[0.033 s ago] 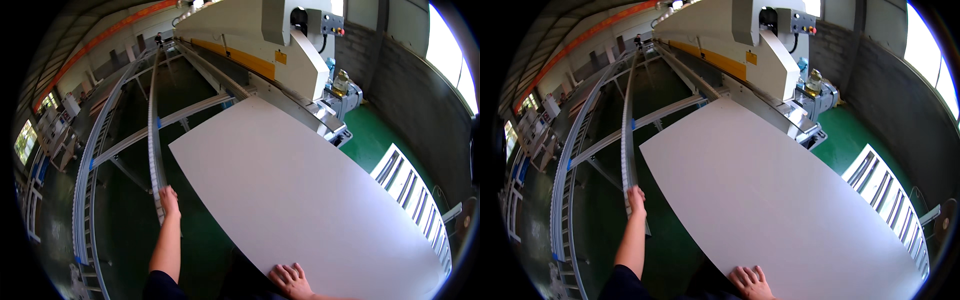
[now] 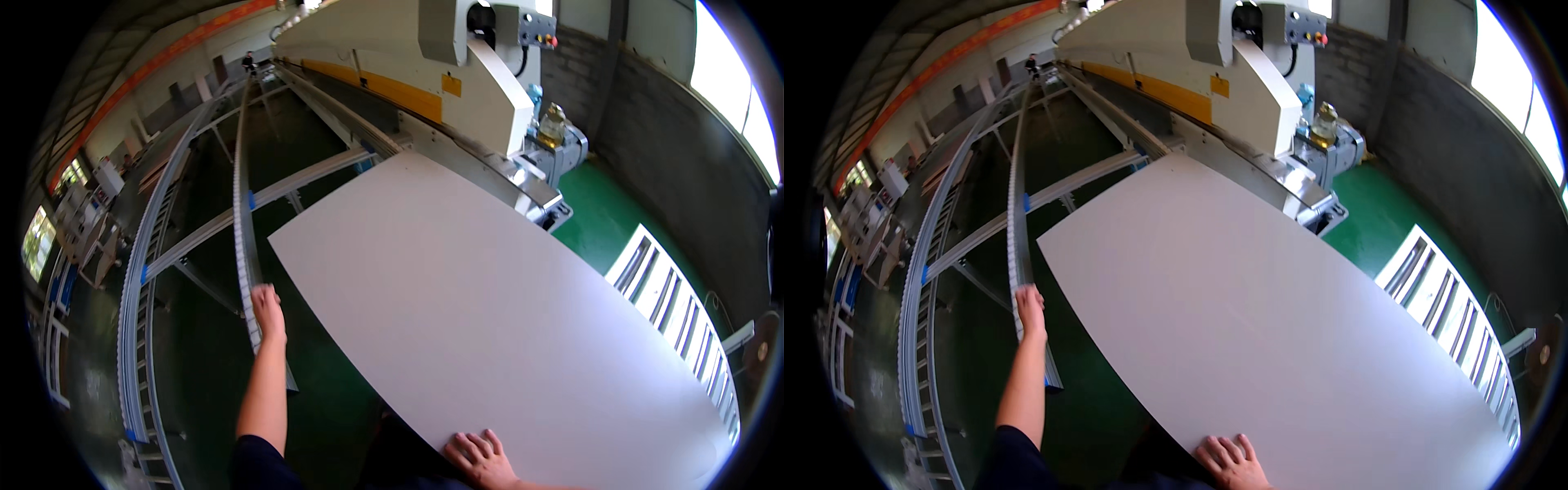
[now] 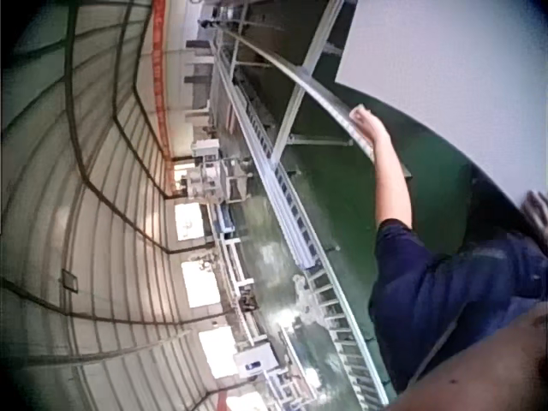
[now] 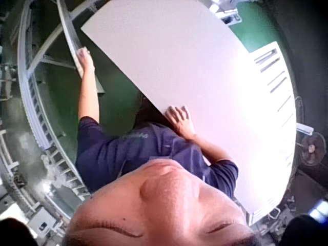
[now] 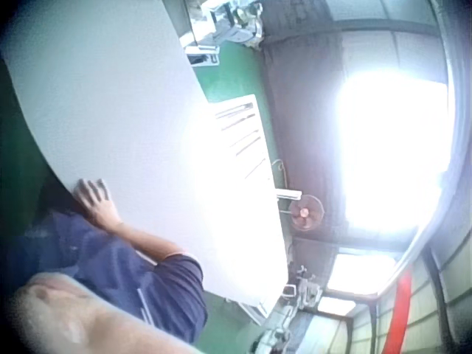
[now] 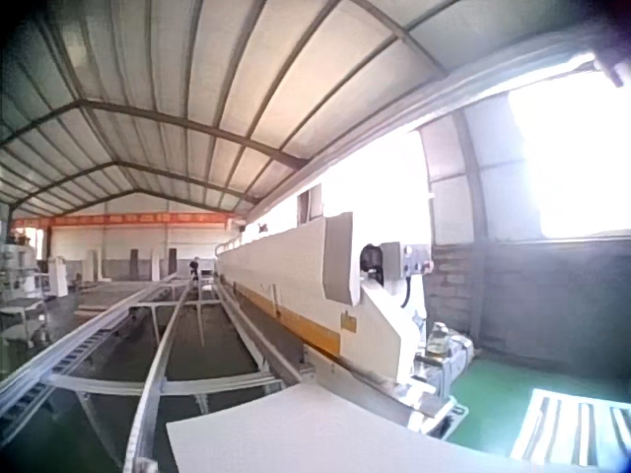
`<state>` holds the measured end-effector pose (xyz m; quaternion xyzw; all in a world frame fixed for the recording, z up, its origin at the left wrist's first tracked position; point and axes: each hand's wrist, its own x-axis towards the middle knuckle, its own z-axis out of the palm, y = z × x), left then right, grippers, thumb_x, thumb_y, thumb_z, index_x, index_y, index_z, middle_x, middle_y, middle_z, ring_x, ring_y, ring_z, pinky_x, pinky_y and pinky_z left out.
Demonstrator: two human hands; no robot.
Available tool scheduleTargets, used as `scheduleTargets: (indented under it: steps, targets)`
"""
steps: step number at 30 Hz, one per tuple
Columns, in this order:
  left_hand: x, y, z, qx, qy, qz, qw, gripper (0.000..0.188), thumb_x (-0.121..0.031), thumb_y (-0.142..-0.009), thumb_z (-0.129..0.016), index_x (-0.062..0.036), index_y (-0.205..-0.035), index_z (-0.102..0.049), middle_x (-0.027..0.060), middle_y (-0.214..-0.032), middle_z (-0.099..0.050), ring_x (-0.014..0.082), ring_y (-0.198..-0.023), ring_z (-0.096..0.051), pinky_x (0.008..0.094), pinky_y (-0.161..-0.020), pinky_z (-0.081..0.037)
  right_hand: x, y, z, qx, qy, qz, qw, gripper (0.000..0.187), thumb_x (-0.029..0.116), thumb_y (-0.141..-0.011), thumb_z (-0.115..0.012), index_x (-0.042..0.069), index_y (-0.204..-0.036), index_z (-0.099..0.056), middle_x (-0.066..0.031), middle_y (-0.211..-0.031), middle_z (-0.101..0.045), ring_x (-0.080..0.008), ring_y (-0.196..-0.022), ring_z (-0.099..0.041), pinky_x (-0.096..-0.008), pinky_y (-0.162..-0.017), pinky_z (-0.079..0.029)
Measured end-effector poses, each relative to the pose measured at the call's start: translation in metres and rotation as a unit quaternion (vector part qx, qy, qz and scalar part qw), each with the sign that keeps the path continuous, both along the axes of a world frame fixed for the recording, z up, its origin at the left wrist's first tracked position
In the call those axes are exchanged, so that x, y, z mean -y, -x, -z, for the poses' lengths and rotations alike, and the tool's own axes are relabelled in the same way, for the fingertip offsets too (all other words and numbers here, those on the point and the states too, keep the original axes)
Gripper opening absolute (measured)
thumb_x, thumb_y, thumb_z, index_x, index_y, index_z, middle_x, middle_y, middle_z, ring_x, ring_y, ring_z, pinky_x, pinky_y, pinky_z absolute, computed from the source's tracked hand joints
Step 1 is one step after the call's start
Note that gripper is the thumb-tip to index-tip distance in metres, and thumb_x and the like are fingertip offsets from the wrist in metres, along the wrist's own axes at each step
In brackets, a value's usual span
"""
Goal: The person pushes a mobile roller cart, walks to a panel on a machine track, guides the panel through the machine by hand, and transfers the panel onto an adjacent roller conveyor table.
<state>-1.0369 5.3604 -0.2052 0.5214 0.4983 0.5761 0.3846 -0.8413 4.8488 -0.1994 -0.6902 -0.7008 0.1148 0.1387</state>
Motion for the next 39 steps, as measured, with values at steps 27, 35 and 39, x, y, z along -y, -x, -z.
scheduleTargets:
  steps: [27, 35, 39]
  targets:
    - [-0.245, -0.255, -0.02, -0.581, 0.088, 0.24, 0.772, 0.082, -0.065, -0.092, -0.028, 0.0083, -0.111, -0.059, 0.0247, -0.117, -0.059, 0.0373, -0.112, -0.054, 0.0419, -0.095, -0.042, -0.001, -0.053, 0.069, -0.535, -0.669, 0.513, -0.057, 0.054, 0.045, -0.093, -0.031, 0.006, -0.123, -0.053, -0.0126, -0.127, -0.053, -0.0322, -0.117, -0.049, -0.0457, -0.101, -0.039]
    - [-0.218, -0.266, -0.02, -0.556, 0.111, 0.242, 0.787, 0.084, -0.066, -0.091, -0.031, 0.0101, -0.116, -0.056, 0.0233, -0.121, -0.057, 0.0347, -0.113, -0.053, 0.0406, -0.097, -0.041, 0.006, -0.09, 0.026, -0.513, -0.698, 0.482, -0.135, 0.055, 0.038, -0.091, -0.025, 0.003, -0.123, -0.053, -0.0147, -0.126, -0.055, -0.0333, -0.113, -0.052, -0.0489, -0.094, -0.044]
    - [-0.208, -0.265, -0.022, -0.545, 0.119, 0.235, 0.796, 0.085, -0.067, -0.09, -0.032, 0.011, -0.118, -0.054, 0.0226, -0.123, -0.056, 0.0334, -0.114, -0.053, 0.0399, -0.098, -0.04, 0.015, -0.099, 0.024, -0.511, -0.712, 0.464, -0.13, 0.055, 0.037, -0.092, -0.024, 0.003, -0.123, -0.053, -0.0149, -0.126, -0.055, -0.0333, -0.113, -0.053, -0.0482, -0.094, -0.044]
